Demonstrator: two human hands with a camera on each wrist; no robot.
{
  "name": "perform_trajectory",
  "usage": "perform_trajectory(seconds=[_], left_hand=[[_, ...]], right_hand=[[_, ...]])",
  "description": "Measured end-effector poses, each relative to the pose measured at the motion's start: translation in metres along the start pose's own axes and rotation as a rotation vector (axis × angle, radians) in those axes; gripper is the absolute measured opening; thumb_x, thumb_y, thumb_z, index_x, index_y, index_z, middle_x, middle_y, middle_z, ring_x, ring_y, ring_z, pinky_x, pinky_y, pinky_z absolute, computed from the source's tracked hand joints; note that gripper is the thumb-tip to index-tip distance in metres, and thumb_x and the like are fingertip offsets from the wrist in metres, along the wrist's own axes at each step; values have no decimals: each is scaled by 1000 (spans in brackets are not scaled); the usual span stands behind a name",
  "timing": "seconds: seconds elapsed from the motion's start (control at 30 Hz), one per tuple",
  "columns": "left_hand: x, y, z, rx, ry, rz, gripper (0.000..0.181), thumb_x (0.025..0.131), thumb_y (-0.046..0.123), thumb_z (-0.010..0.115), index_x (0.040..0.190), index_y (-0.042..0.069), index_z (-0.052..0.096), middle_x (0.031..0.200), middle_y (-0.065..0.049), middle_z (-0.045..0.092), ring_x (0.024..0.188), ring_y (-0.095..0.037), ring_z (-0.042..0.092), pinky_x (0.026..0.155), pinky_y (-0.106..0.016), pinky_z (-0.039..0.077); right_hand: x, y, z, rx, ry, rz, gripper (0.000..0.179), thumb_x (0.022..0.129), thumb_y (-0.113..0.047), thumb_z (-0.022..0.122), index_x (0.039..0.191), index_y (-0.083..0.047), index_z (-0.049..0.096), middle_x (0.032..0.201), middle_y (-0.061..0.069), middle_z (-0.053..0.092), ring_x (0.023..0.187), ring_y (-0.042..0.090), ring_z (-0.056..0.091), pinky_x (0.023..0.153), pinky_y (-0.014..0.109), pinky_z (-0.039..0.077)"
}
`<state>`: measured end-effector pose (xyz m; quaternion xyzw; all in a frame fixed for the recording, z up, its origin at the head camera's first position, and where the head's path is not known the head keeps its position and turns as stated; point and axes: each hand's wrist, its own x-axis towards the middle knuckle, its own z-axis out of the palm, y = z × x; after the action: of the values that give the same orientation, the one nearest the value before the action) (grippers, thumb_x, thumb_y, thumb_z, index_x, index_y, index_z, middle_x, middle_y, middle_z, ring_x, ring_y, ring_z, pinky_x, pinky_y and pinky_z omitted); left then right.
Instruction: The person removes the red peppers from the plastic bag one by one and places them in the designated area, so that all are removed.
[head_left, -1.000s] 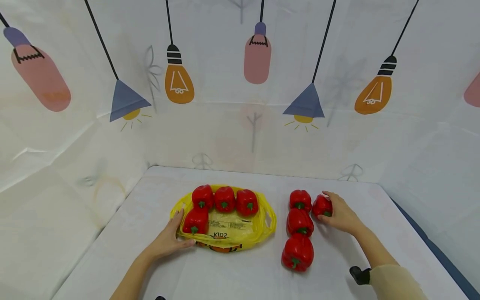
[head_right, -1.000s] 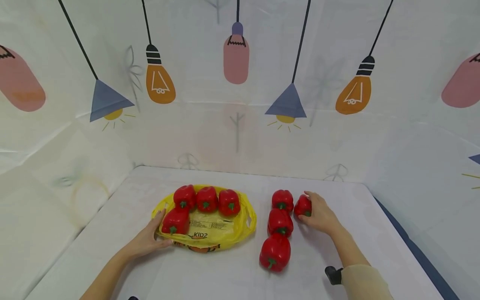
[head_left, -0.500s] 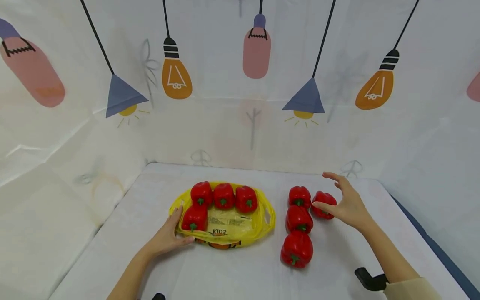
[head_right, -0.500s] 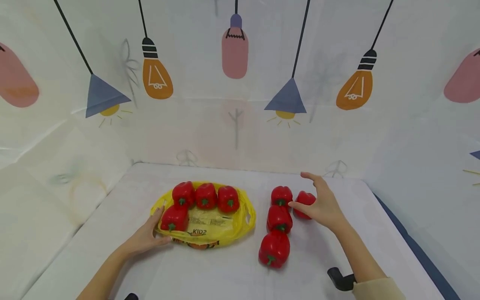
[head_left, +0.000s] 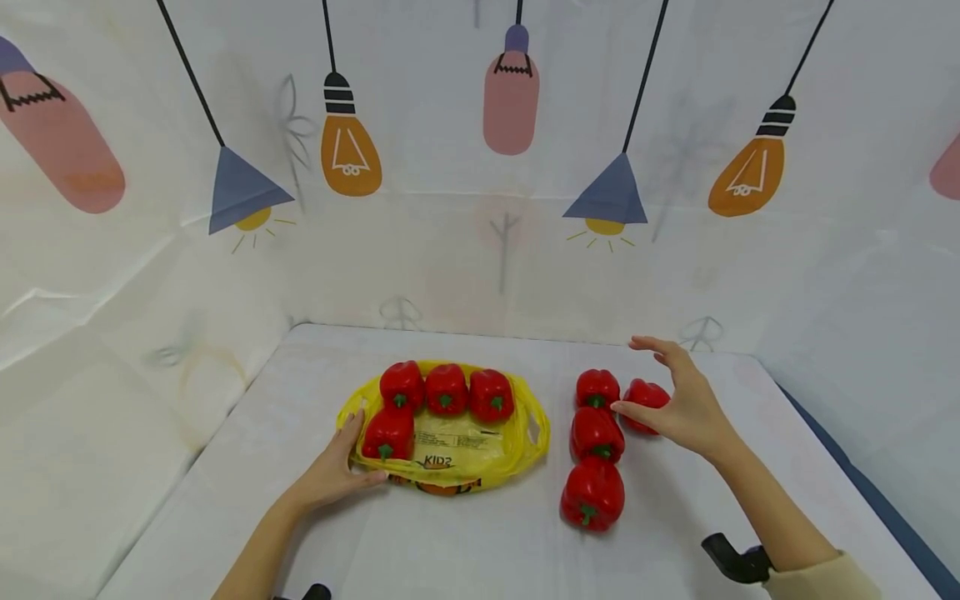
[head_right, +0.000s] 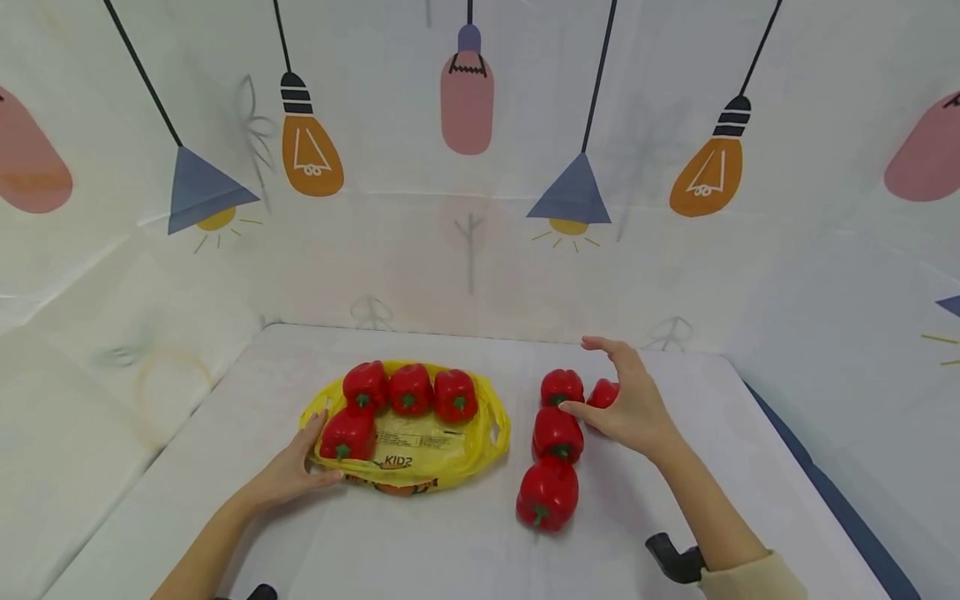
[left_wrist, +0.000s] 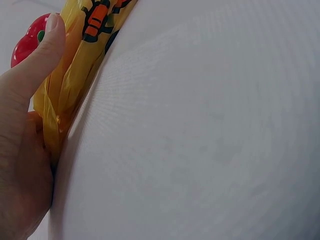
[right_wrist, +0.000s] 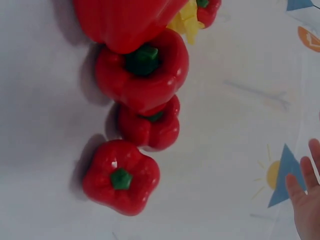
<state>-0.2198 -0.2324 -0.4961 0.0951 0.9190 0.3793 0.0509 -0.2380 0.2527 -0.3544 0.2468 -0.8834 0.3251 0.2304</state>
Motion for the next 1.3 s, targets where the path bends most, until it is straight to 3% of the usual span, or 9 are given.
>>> perform_trajectory(seconds=[0.07, 0.13, 0.23, 0.37, 0.53, 0.9, 1.3], left_hand=[[0, 0, 0, 1, 0, -4, 114, 77, 50, 74, 153, -2, 6, 157, -27, 7, 143, -46, 4, 112, -61, 12], [0, 0, -1, 2, 2, -1, 114, 77, 50, 74, 153, -2, 6, 157, -27, 7, 143, -46, 4, 112, -61, 12], [-1, 1, -1, -1, 4, 1, 115, 77, 49, 75, 153, -3, 6, 157, -27, 7, 143, -46, 4, 112, -62, 12], [-1, 0, 0, -1, 4, 1, 115, 77, 49, 75, 153, -3, 6, 157, -28, 6, 142, -47, 4, 111, -62, 12], [-2, 0, 0, -8, -3, -6, 115, 78, 49, 75, 152, -3, 5, 157, -27, 6, 142, -47, 4, 111, -62, 11], [-2, 1, -2, -18, -10, 8, 115, 78, 47, 75, 152, -3, 4, 157, -27, 5, 143, -46, 2, 112, -61, 9], [-1, 0, -1, -6, 2, 24, 115, 77, 47, 76, 152, -4, 6, 156, -28, 7, 143, -46, 4, 112, -61, 9]], right_hand=[[2, -1, 1, -1, -1, -11, 89, 62, -7, 90, 138, -5, 44, 131, 9, 52, 121, 8, 43, 97, 5, 27], [3, -2, 2, 2, -3, -20, 89, 62, -7, 90, 139, -7, 43, 131, 9, 52, 121, 13, 45, 98, 7, 29], [7, -5, 5, 11, -12, -32, 88, 64, -7, 89, 139, -8, 43, 131, 9, 52, 120, 23, 46, 102, 29, 42], [12, -13, 11, 37, -45, -11, 85, 67, -11, 88, 139, -10, 43, 131, 10, 52, 121, 32, 46, 89, 62, 46], [20, -24, 20, 57, -83, -8, 84, 68, -14, 88, 138, -10, 43, 132, 9, 51, 122, 33, 45, 88, 61, 47], [31, -39, 43, 113, -112, -108, 83, 66, -16, 89, 137, -11, 46, 131, 3, 53, 123, 21, 46, 98, 50, 44], [43, -51, 63, 179, -150, -173, 75, 70, -19, 87, 134, -14, 48, 129, 2, 55, 122, 18, 47, 102, 51, 41]])
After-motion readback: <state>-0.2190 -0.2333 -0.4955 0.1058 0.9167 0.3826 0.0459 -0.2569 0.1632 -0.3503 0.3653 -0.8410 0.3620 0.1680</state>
